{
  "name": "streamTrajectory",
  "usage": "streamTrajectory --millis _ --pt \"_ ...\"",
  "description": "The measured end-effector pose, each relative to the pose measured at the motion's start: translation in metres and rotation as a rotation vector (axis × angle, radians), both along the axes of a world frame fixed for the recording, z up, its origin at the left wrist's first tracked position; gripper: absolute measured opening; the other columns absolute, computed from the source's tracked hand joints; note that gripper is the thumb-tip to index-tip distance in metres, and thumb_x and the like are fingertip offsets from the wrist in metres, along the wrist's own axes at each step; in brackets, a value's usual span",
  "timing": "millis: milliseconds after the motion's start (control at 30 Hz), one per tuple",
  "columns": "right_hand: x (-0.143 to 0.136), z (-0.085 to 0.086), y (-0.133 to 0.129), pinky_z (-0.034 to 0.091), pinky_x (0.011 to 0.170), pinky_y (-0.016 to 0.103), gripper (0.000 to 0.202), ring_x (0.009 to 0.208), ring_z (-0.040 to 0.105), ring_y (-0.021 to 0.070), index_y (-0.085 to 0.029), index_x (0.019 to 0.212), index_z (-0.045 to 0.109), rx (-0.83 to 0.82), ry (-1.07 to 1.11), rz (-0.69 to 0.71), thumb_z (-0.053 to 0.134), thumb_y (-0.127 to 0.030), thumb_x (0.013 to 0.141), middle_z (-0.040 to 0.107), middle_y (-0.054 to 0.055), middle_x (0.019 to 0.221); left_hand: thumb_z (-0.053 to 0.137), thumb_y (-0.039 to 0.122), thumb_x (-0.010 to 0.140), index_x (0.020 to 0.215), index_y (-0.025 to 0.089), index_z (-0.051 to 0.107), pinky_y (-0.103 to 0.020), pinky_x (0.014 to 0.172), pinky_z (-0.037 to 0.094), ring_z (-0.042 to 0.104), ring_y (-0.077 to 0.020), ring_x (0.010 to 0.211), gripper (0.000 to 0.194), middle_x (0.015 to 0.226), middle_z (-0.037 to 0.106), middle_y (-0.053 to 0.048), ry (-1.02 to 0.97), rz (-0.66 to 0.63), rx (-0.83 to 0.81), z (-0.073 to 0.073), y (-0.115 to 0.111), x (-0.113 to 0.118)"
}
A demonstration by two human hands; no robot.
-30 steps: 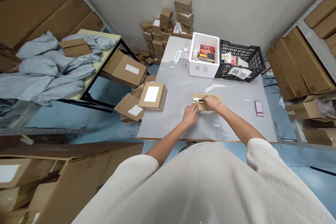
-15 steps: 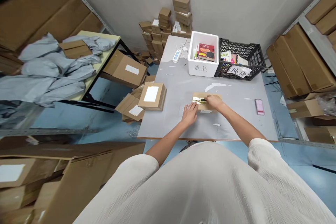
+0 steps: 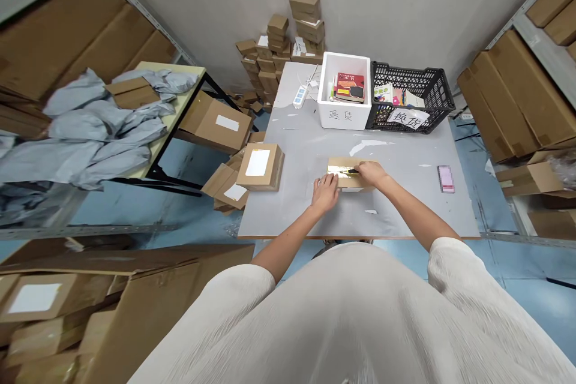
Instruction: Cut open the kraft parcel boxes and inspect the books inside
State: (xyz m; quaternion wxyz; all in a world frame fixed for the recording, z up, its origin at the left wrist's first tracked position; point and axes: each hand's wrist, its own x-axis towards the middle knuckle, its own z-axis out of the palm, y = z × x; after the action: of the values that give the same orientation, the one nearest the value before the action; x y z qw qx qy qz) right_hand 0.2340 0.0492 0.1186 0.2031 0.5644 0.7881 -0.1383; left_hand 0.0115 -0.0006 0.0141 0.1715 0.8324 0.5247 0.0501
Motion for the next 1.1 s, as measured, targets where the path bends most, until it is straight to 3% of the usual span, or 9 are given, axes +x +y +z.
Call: streamTrajectory --millis 300,667,867,1100 --pt "0.012 -0.003 -0.001 0.049 0.086 0.031 0.04 0.115 0.07 0.0281 -0.021 0.136 0.075 -0.002 0.005 -0.035 0.043 -0.029 0.112 0.075 0.017 0.131 0.044 0.026 0.109 0.174 0.023 0.037 -0.056 0.129 0.028 0.045 -0.0354 0.153 0.066 0.162 0.055 -0.019 0.056 0.049 0.001 0.001 0.004 0.009" --pt "0.045 -0.011 -0.003 0.049 0.088 0.034 0.039 0.118 0.071 0.0293 -0.025 0.137 0.076 -0.037 0.014 -0.092 0.046 -0.031 0.112 0.075 0.015 0.134 0.044 0.028 0.109 0.171 0.025 0.043 -0.056 0.128 0.03 0.047 -0.0347 0.149 0.062 0.158 0.058 -0.018 0.086 0.085 -0.001 0.004 0.006 0.015" --pt "0.056 -0.007 -0.003 0.05 0.091 0.038 0.038 0.117 0.072 0.0326 -0.023 0.129 0.081 -0.024 -0.023 -0.102 0.048 -0.028 0.111 0.075 0.019 0.131 0.047 0.027 0.107 0.171 0.025 0.042 -0.056 0.128 0.03 0.047 -0.0357 0.148 0.064 0.158 0.056 -0.019 0.117 0.099 -0.023 0.005 0.01 0.019" --pt "0.092 0.001 -0.015 0.052 0.091 0.039 0.039 0.117 0.072 0.0326 -0.024 0.133 0.079 -0.017 -0.036 -0.132 0.048 -0.027 0.11 0.075 0.018 0.131 0.048 0.024 0.105 0.168 0.024 0.046 -0.057 0.125 0.033 0.05 -0.0368 0.144 0.063 0.153 0.058 -0.02 0.131 0.119 -0.026 0.003 0.014 0.022"
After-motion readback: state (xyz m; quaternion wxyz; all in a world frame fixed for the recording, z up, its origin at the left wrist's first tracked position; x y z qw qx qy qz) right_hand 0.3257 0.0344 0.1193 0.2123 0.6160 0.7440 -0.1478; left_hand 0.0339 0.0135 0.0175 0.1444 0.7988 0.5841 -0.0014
